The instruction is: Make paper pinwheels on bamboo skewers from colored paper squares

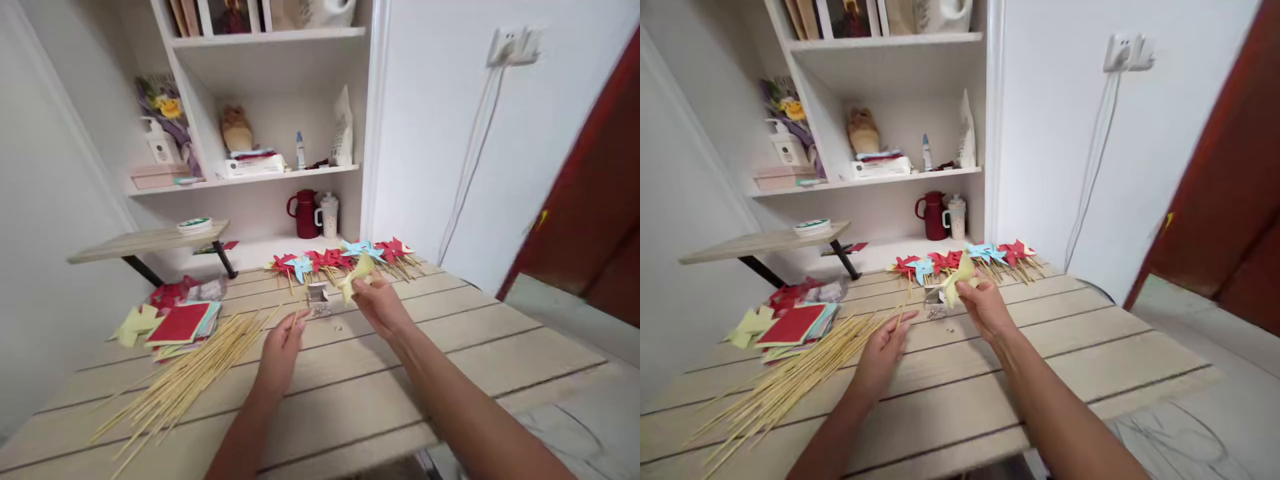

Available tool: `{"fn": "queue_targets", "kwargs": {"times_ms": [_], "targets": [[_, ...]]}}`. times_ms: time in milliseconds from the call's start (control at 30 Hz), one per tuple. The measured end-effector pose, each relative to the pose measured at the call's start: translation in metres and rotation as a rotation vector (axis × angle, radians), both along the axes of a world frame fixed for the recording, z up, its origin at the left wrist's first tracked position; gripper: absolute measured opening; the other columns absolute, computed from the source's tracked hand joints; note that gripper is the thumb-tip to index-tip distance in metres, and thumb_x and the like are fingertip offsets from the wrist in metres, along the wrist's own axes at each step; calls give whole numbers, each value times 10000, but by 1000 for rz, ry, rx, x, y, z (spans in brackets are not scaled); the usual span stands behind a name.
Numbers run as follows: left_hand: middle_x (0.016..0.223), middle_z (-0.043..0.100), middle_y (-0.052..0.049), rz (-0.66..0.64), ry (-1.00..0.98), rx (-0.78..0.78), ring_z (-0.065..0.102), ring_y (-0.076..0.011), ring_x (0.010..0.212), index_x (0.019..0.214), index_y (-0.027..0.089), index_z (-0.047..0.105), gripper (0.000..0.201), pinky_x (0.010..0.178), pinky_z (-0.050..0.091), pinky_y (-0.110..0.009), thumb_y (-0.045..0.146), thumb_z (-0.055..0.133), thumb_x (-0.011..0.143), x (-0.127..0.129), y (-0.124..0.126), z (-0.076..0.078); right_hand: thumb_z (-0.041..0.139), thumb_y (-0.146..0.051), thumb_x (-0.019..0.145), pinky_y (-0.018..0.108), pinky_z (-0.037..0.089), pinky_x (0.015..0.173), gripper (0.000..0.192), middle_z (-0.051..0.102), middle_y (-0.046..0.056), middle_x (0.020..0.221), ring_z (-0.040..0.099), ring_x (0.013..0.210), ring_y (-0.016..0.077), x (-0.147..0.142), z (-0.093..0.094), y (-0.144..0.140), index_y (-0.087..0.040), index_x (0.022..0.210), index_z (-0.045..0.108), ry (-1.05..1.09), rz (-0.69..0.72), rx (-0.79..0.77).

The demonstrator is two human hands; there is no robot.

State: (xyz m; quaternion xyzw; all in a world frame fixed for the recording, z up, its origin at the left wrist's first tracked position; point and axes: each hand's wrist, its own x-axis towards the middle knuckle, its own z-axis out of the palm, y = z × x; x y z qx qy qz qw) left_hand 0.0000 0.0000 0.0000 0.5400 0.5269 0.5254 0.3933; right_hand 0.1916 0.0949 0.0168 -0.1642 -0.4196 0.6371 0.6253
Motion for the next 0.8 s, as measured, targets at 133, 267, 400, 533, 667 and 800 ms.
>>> {"fn": "queue_targets", "kwargs": {"times_ms": [133,267,400,533,667,800], "targets": [[528,281,107,-93,-123,-53,212,-82,463,1388,158,514,648,461,146,-230,554,546,876,1,-5,2,869,-274,636,263,450,695,307,704,-32,770,611,703,141,-8,-10,-11,-221,794,611,-203,90,46],[616,438,86,-175,-240,-142,236,-65,433,1506,242,282,756,435,137,-220,545,566,874,0,-7,2,856,-261,666,249,414,624,284,673,-42,697,566,628,123,-12,-13,-17,-209,729,583,-300,172,90],[618,370,104,-192,-326,-169,146,-49,430,1493,279,288,719,432,86,-212,583,532,889,-2,-7,2,852,-259,681,246,408,623,283,669,-43,695,557,620,114,-14,-13,-17,-203,740,581,-299,198,85],[567,253,122,-153,-350,-115,86,-50,427,1433,245,413,653,421,57,-210,588,538,891,-3,-8,5,854,-261,681,251,413,631,288,676,-38,711,565,627,114,-14,-14,-16,-199,755,582,-298,197,71],[544,241,122,-129,-381,-53,98,-45,410,1341,189,530,610,396,68,-205,591,556,882,-3,-8,9,853,-251,683,246,413,625,288,677,-41,705,572,629,111,-13,-14,-16,-198,738,575,-299,197,91],[519,305,118,-141,-425,-25,140,-38,384,1329,161,539,611,376,99,-199,568,586,875,-3,-8,9,844,-252,694,245,408,609,278,688,-34,718,568,628,113,-14,-13,-18,-202,748,576,-324,188,110]]}}
